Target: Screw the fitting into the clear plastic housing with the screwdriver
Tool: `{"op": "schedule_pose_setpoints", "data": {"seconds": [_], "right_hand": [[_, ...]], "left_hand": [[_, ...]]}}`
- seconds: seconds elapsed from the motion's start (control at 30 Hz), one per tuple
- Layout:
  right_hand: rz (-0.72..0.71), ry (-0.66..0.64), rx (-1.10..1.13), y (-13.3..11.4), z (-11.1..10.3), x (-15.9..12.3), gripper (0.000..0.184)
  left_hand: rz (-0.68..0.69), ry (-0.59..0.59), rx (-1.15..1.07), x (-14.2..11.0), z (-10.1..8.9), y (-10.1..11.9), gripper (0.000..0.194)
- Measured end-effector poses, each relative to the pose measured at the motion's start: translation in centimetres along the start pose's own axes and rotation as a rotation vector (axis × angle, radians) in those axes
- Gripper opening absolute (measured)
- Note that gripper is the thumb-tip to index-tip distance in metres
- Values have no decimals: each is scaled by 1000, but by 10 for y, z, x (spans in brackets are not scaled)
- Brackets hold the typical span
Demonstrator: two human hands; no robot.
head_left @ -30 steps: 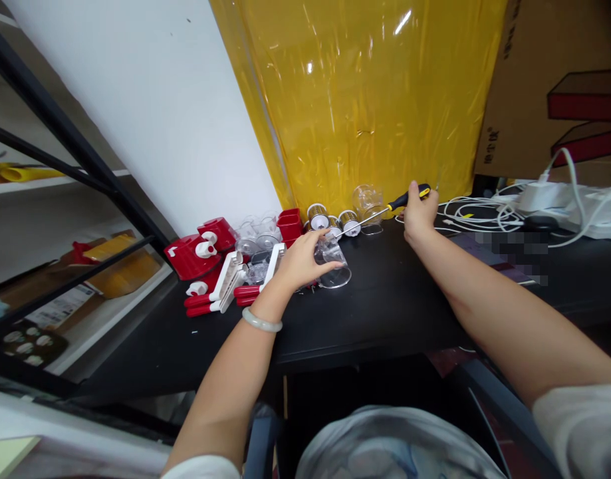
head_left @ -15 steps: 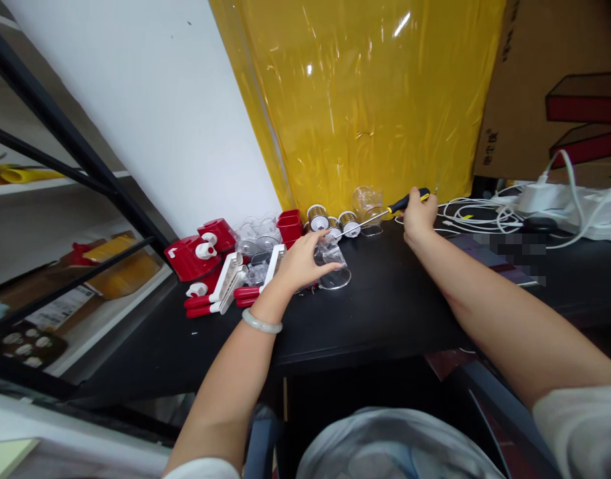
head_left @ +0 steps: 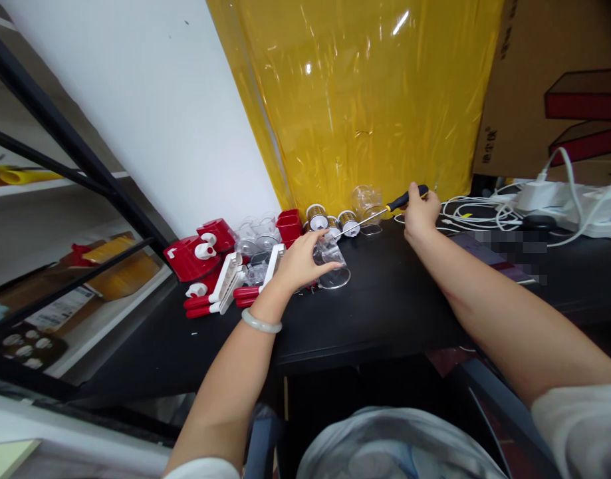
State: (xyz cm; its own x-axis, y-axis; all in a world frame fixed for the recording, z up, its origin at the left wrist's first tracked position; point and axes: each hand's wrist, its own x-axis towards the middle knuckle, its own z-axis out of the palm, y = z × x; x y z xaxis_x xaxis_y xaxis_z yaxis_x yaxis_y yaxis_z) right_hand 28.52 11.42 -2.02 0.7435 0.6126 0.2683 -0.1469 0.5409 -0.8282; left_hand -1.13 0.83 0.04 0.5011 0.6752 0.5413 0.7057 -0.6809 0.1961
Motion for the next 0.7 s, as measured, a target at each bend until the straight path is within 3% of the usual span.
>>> {"op": "schedule_pose_setpoints", "data": {"seconds": [0.13, 0.33, 0.53, 0.7], "right_hand": [[119, 117, 29, -8, 6, -3, 20], [164, 83, 77, -12, 7, -5, 3], [128, 57, 154, -9, 10, -9, 30], [131, 64, 79, -5, 9, -8, 28]], "left_hand": [[-6, -7, 0, 0, 0, 1, 79], [-3, -6, 11, 1, 0, 1, 79], [4, -8, 2, 1, -1, 1, 79], [-8, -11, -5, 0, -1, 2, 79]]}}
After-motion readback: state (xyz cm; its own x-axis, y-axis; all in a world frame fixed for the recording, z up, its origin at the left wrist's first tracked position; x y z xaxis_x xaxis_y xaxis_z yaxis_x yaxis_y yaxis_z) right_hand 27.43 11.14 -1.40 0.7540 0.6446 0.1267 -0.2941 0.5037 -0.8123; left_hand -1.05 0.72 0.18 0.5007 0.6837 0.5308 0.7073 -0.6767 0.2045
